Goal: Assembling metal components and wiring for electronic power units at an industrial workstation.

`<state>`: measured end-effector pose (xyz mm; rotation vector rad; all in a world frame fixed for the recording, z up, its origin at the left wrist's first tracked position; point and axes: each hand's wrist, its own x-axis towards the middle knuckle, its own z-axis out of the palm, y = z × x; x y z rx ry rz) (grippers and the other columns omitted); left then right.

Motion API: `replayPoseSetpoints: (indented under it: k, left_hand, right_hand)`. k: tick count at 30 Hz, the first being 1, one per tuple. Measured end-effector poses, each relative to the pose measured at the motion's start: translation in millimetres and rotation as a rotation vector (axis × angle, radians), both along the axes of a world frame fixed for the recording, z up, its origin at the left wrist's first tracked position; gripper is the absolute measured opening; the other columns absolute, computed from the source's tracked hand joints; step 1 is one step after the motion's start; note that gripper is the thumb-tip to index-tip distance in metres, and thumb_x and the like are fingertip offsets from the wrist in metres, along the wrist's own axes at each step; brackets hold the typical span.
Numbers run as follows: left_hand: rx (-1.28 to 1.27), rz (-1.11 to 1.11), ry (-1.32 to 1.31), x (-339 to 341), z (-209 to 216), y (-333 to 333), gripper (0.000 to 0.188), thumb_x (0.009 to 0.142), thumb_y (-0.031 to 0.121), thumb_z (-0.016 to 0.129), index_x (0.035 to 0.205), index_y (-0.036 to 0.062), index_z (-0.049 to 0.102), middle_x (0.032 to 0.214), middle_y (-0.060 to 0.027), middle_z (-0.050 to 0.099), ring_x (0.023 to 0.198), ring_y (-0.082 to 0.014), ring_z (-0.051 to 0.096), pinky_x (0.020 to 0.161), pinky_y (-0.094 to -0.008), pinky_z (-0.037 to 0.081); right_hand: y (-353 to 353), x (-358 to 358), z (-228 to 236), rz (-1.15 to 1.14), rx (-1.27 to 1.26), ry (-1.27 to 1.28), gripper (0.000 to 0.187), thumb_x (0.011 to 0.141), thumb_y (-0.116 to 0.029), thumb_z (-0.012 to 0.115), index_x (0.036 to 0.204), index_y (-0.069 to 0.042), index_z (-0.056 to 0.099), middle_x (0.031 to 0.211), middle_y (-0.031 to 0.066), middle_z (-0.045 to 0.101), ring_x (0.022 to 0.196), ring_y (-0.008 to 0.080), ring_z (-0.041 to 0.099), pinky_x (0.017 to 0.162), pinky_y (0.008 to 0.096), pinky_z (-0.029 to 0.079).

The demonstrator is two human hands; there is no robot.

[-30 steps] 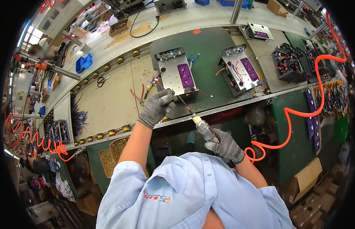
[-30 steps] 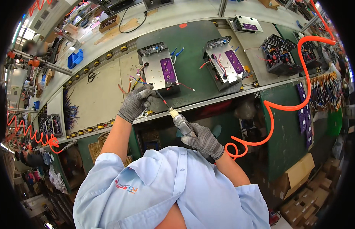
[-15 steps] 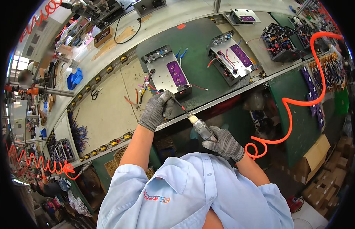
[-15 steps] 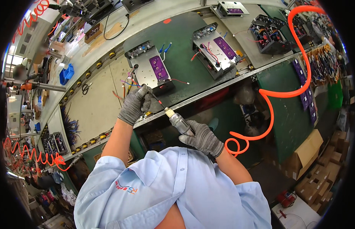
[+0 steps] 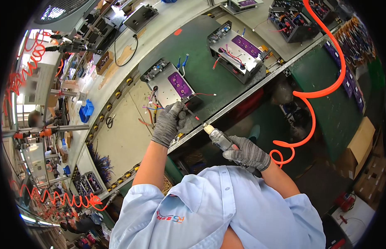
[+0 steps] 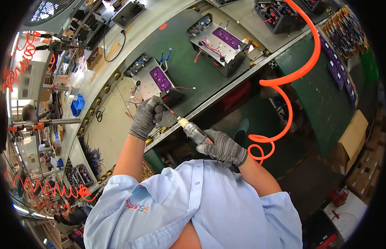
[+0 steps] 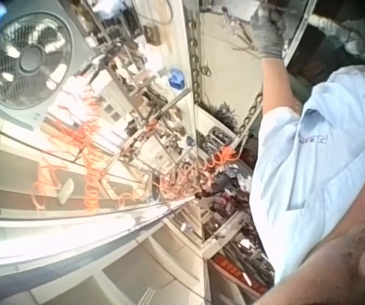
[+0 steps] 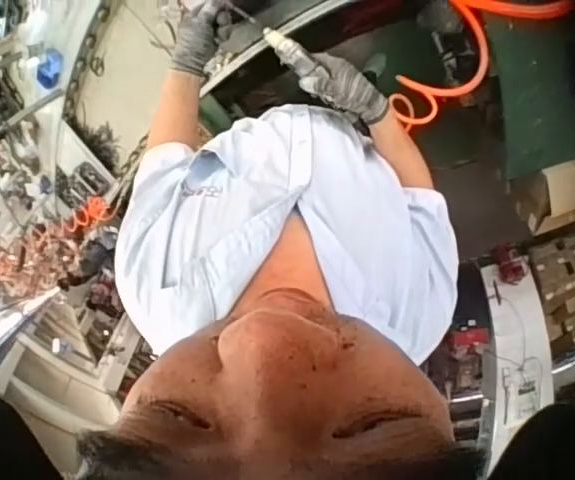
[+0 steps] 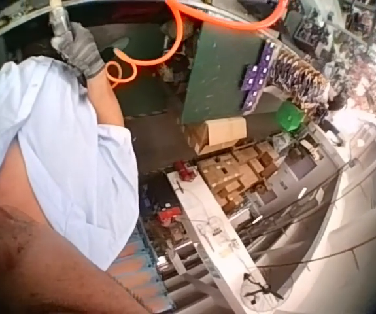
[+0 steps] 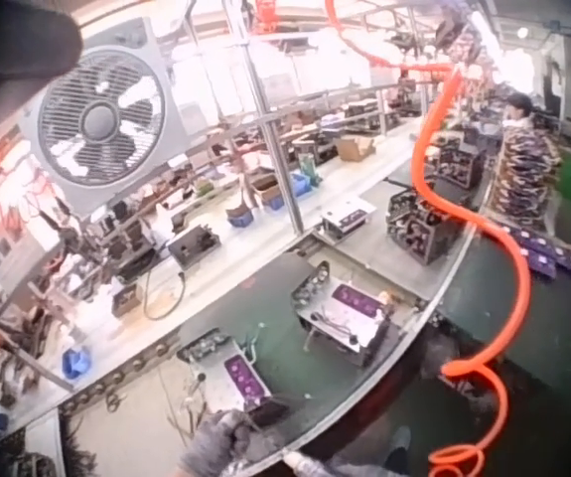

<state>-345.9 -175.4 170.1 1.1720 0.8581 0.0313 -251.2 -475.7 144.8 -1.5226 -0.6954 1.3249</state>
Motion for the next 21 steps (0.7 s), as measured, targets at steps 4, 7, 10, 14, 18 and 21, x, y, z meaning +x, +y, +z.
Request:
replayPoseSetpoints:
  k: [4, 7, 10, 14, 18, 21]
  left_hand:
    - [0.035, -0.039, 0.029, 2, -5, 1, 0.026, 0.103, 0.032, 0.061, 0.098, 0.0059, 0.062, 0.068, 0.0022, 0.054, 0.05, -0.0063, 0.047, 0.043, -0.0211, 0.034]
    - [0.01, -0.034, 0.027, 3, -5, 0, 0.026, 0.103, 0.032, 0.061, 0.099, 0.0058, 0.062, 0.068, 0.0018, 0.054, 0.05, -0.0067, 0.048, 0.043, -0.021, 0.035]
    - [0.056, -0.022, 0.055, 4, -4, -2, 0.027, 0.103, 0.032, 0.062, 0.099, 0.0052, 0.062, 0.067, 0.0012, 0.055, 0.05, -0.0073, 0.048, 0.043, -0.0211, 0.035]
    - [0.225, -0.051, 0.14, 7, -6, -3, 0.028, 0.101, 0.031, 0.063, 0.097, 0.003, 0.066, 0.068, 0.0001, 0.057, 0.052, -0.0079, 0.05, 0.048, -0.0231, 0.039]
    - [0.345, -0.093, 0.201, 9, -2, -6, 0.029, 0.099, 0.029, 0.064, 0.096, 0.0013, 0.069, 0.069, -0.0003, 0.059, 0.055, -0.0088, 0.052, 0.051, -0.026, 0.041]
    - [0.254, -0.131, 0.112, 9, 5, -4, 0.028, 0.099, 0.029, 0.063, 0.097, 0.002, 0.07, 0.069, -0.0001, 0.059, 0.056, -0.0084, 0.053, 0.051, -0.0253, 0.04]
  right_hand:
    - [-5, -3, -2, 0.003, -0.009, 0.007, 0.057, 0.085, -0.039, 0.074, 0.126, -0.001, 0.062, 0.102, 0.0102, 0.063, 0.093, 0.0192, 0.063, 0.088, 0.0356, 0.05]
    - [-4, -1, -1, 0.0, 0.033, -0.079, 0.058, 0.085, -0.041, 0.074, 0.127, -0.002, 0.061, 0.099, 0.011, 0.063, 0.093, 0.0211, 0.064, 0.087, 0.0364, 0.05]
    - [-3, 4, -1, 0.049, -0.064, -0.059, 0.058, 0.085, -0.042, 0.075, 0.124, -0.001, 0.061, 0.099, 0.0121, 0.064, 0.095, 0.0239, 0.064, 0.089, 0.0389, 0.05]
    - [-2, 4, -2, 0.036, -0.019, -0.17, 0.057, 0.086, -0.044, 0.075, 0.121, -0.001, 0.062, 0.097, 0.0133, 0.065, 0.091, 0.0252, 0.065, 0.085, 0.0396, 0.052]
    - [-3, 5, -3, 0.017, -0.037, 0.116, 0.058, 0.085, -0.048, 0.076, 0.119, -0.003, 0.063, 0.092, 0.0112, 0.067, 0.086, 0.0219, 0.067, 0.08, 0.0357, 0.053]
    - [-5, 8, -3, 0.019, 0.021, 0.43, 0.055, 0.084, -0.046, 0.077, 0.117, -0.004, 0.064, 0.085, 0.0046, 0.064, 0.077, 0.0122, 0.062, 0.071, 0.0291, 0.052]
